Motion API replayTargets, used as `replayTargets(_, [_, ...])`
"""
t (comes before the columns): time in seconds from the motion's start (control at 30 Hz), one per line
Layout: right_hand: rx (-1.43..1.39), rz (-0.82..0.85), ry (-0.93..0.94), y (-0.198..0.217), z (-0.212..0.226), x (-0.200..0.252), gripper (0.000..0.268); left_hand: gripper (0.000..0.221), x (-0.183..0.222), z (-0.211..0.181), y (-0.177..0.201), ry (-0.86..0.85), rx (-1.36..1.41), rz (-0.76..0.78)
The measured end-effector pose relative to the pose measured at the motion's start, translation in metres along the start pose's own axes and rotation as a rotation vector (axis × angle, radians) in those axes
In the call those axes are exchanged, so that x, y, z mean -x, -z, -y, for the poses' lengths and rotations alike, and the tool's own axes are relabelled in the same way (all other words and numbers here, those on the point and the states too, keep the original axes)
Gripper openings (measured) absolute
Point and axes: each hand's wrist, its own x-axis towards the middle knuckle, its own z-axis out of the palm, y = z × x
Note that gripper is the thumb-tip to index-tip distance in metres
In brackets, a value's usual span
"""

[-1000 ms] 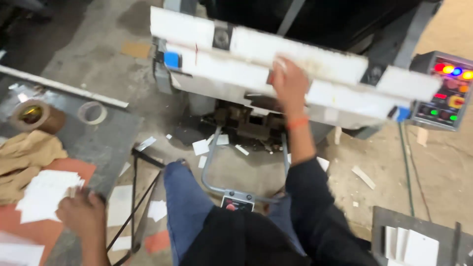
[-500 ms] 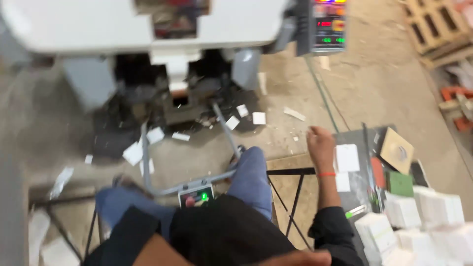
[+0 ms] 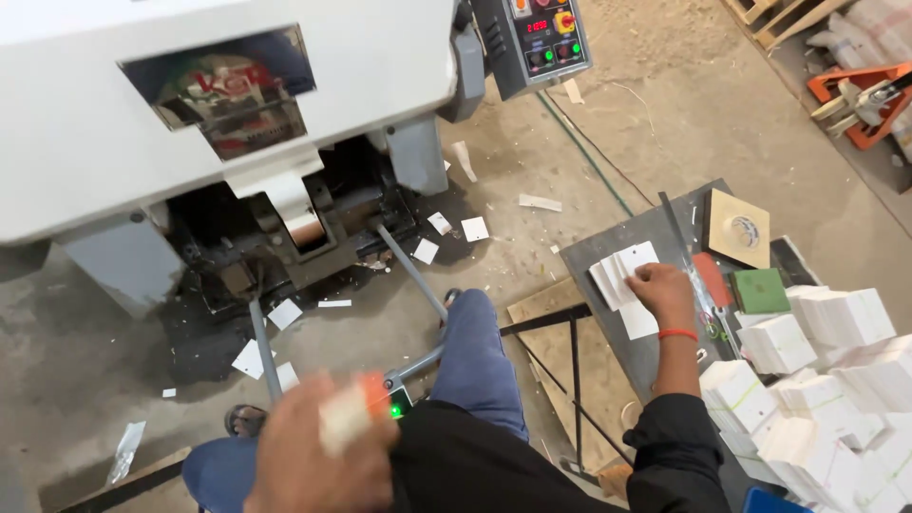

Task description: Operating a small industrial press to process and sort paper cards.

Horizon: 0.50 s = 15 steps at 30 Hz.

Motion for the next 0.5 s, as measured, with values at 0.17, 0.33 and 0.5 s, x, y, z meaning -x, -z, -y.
replayTargets(0.17, [0.375, -0.277, 0.112, -0.035, 0.006, 0.019, 0.015, 0.026, 0.131, 0.195, -0.152, 0.506, 0.403, -0.224])
replayTargets(0.33, [0.282, -0.398, 0.312, -0.025, 0.001, 0.011, 0.020, 0.025, 0.143, 0.223, -0.159, 0.543, 0.409, -0.375])
replayTargets(0.5, [-0.034, -0.478, 0.480, -0.014, 0.152, 0.015, 0.023, 0.029, 0.025, 0.140, -0.077, 0.067, 0.259, -0.219])
